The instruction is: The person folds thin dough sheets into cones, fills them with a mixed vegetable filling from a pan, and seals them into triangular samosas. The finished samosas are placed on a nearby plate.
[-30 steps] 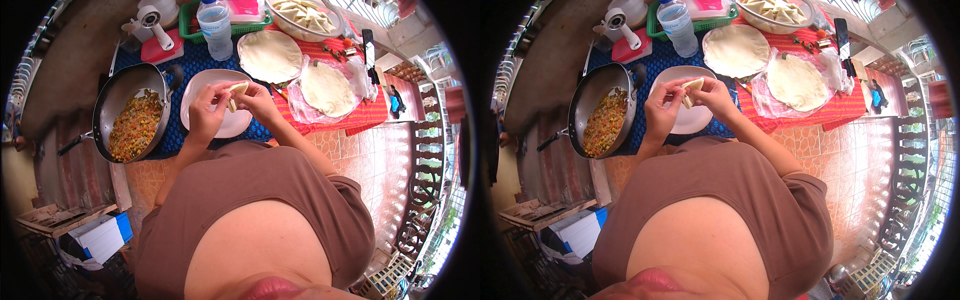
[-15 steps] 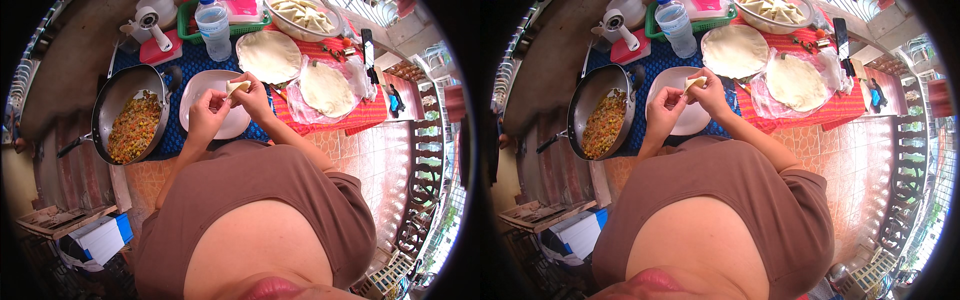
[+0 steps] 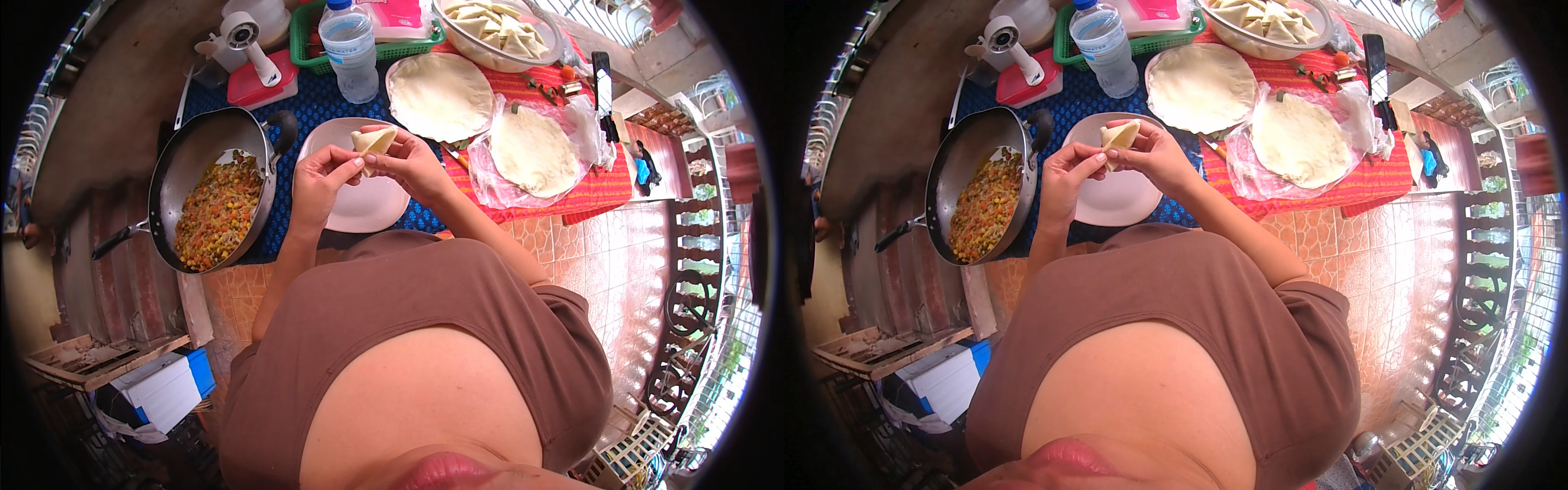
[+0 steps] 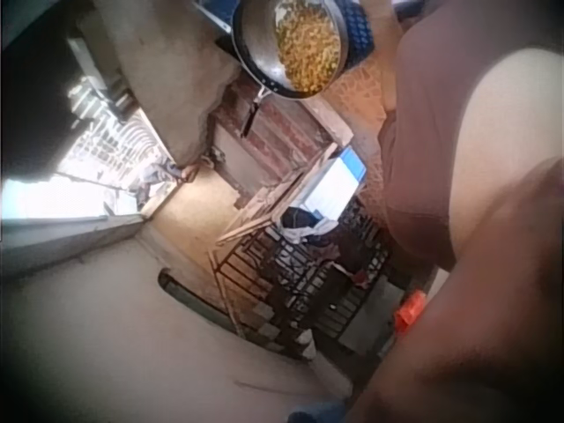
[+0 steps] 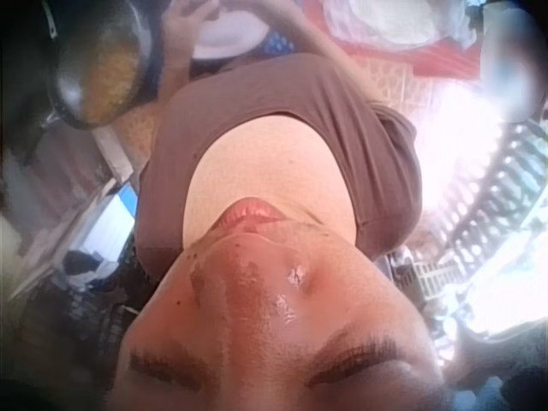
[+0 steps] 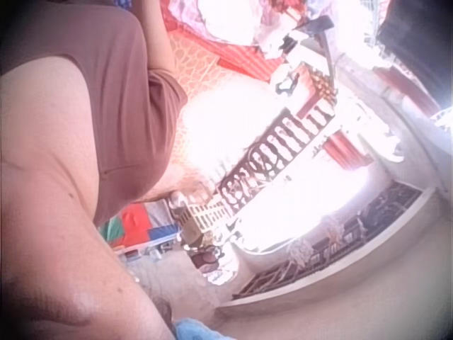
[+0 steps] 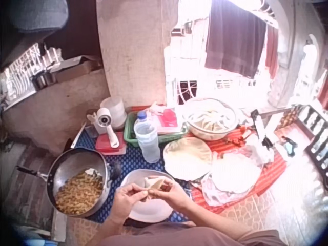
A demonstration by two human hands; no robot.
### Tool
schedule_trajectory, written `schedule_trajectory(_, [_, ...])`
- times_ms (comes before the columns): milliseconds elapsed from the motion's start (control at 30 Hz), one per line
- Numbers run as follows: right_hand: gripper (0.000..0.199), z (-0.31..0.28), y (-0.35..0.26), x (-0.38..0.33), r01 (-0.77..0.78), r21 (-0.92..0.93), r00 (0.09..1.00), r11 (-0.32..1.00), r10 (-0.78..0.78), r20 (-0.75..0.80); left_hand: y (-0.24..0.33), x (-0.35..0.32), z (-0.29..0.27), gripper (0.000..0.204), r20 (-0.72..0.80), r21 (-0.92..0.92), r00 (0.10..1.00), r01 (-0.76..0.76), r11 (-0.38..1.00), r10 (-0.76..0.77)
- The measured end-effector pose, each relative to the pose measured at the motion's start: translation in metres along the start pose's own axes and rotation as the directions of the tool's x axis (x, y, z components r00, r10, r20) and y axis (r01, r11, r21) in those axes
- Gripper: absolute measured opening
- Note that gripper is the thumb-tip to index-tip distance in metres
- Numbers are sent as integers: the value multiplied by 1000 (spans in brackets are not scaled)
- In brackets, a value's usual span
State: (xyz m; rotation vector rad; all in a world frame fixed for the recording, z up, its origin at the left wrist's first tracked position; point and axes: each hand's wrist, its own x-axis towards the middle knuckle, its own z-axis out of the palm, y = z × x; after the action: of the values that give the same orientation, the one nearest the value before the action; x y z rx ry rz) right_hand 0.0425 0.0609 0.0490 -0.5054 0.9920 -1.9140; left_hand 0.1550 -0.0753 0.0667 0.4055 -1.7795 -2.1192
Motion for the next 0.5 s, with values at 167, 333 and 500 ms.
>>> schedule_trajectory(167, [45, -7, 8, 5, 53, -22, 999, 998, -53, -12, -2, -6, 7, 2, -52, 114, 995, -82, 990, 88])
schedule_trajectory(333, [40, -8, 13, 8, 71, -8, 996, 997, -72, -46, 9, -11, 23, 3, 0, 523, 955, -252, 815, 296])
schedule_trajectory(500, [42, -9, 8, 11, 85, -72, 995, 994, -89, -53, 0, -10, 23, 6, 67, 471, 942, -322, 821, 330])
